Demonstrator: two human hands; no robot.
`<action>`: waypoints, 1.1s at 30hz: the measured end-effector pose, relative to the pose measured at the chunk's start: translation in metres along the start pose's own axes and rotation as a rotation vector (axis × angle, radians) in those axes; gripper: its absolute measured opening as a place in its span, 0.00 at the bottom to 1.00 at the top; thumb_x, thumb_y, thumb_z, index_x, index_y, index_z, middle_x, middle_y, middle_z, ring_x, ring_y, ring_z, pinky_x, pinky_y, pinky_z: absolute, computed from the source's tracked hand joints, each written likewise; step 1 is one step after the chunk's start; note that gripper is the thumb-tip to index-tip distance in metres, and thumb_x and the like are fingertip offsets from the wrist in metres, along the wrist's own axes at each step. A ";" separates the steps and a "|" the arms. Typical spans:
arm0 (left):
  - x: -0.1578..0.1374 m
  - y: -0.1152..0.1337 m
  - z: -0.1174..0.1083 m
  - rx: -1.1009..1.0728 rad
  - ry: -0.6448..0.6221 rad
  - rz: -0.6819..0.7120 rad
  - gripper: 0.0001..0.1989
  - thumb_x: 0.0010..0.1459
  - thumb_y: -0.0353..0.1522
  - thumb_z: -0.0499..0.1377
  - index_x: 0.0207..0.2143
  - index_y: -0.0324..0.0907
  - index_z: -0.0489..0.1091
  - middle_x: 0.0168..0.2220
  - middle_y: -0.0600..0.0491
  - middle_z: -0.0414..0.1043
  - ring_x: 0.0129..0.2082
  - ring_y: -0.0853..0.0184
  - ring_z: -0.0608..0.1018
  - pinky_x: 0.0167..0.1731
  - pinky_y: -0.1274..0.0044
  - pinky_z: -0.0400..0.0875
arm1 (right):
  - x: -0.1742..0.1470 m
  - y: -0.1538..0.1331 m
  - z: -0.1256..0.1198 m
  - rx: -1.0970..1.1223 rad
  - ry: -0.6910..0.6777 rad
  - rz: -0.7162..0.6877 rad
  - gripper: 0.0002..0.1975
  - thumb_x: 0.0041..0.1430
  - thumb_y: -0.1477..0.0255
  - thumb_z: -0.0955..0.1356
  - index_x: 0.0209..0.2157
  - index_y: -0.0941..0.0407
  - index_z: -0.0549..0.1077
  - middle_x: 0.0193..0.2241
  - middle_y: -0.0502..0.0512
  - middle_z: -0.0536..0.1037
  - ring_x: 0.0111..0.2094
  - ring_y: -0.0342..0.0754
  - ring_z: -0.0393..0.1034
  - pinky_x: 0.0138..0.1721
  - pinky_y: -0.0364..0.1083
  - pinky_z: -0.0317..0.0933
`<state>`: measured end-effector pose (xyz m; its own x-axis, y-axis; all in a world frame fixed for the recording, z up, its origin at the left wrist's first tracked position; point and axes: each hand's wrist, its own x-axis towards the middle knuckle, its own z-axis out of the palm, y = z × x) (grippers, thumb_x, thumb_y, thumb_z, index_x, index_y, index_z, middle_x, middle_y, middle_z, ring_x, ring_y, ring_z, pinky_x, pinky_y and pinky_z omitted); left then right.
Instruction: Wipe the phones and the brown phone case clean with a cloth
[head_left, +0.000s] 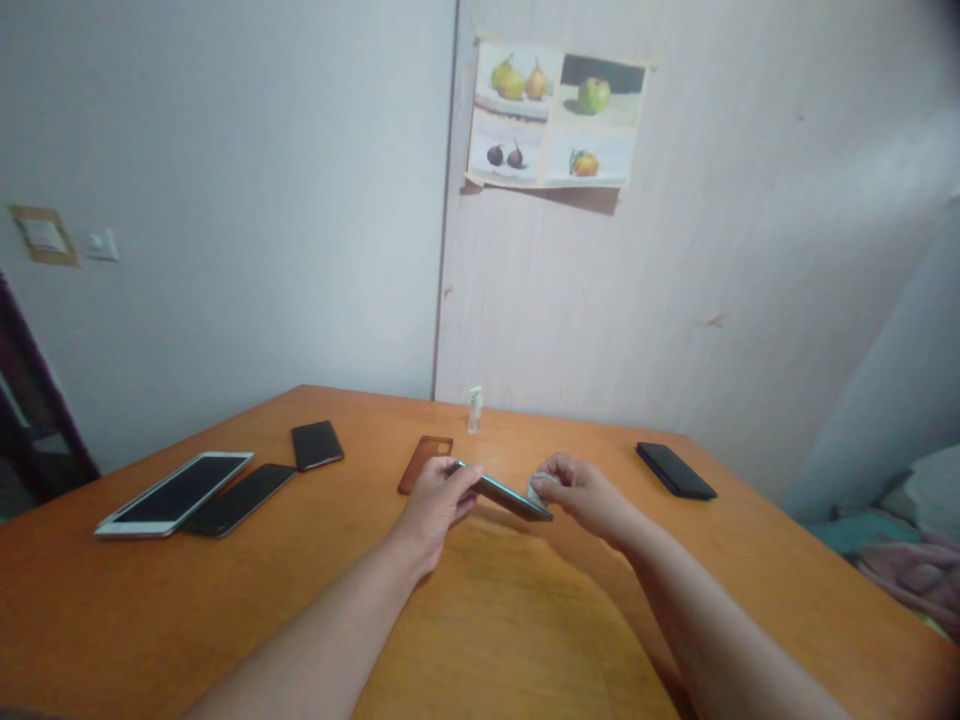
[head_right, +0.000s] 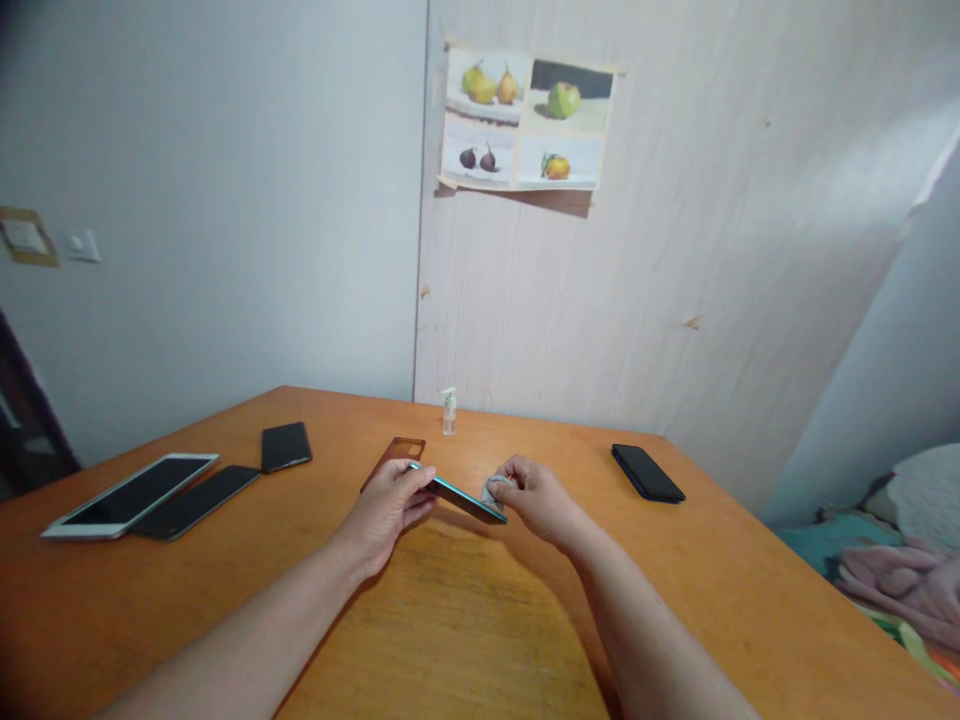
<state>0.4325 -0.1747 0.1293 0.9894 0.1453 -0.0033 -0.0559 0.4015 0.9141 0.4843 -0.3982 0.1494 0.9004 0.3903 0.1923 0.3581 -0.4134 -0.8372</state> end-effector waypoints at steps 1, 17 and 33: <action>-0.001 -0.001 0.000 -0.010 -0.027 0.016 0.22 0.44 0.41 0.70 0.37 0.43 0.65 0.33 0.55 0.72 0.34 0.68 0.77 0.39 0.73 0.71 | 0.000 0.000 -0.002 0.003 0.028 0.021 0.18 0.54 0.55 0.69 0.31 0.56 0.69 0.26 0.50 0.73 0.27 0.44 0.65 0.31 0.44 0.57; -0.005 -0.018 0.001 0.258 -0.164 0.269 0.30 0.39 0.34 0.71 0.46 0.44 0.66 0.44 0.48 0.72 0.44 0.60 0.76 0.47 0.69 0.68 | -0.025 0.035 -0.015 0.071 0.383 0.194 0.18 0.54 0.53 0.67 0.26 0.53 0.63 0.19 0.46 0.65 0.19 0.42 0.55 0.21 0.44 0.48; -0.006 -0.029 -0.011 0.898 -0.160 0.481 0.25 0.41 0.39 0.69 0.44 0.44 0.72 0.41 0.48 0.72 0.40 0.56 0.75 0.41 0.70 0.67 | -0.010 0.075 -0.023 -0.251 0.484 0.143 0.16 0.60 0.58 0.62 0.26 0.54 0.65 0.23 0.51 0.69 0.26 0.47 0.62 0.27 0.45 0.53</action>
<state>0.4267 -0.1773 0.0988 0.8988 -0.0365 0.4368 -0.3948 -0.5000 0.7708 0.5078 -0.4519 0.0959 0.9339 -0.0815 0.3481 0.2185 -0.6406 -0.7361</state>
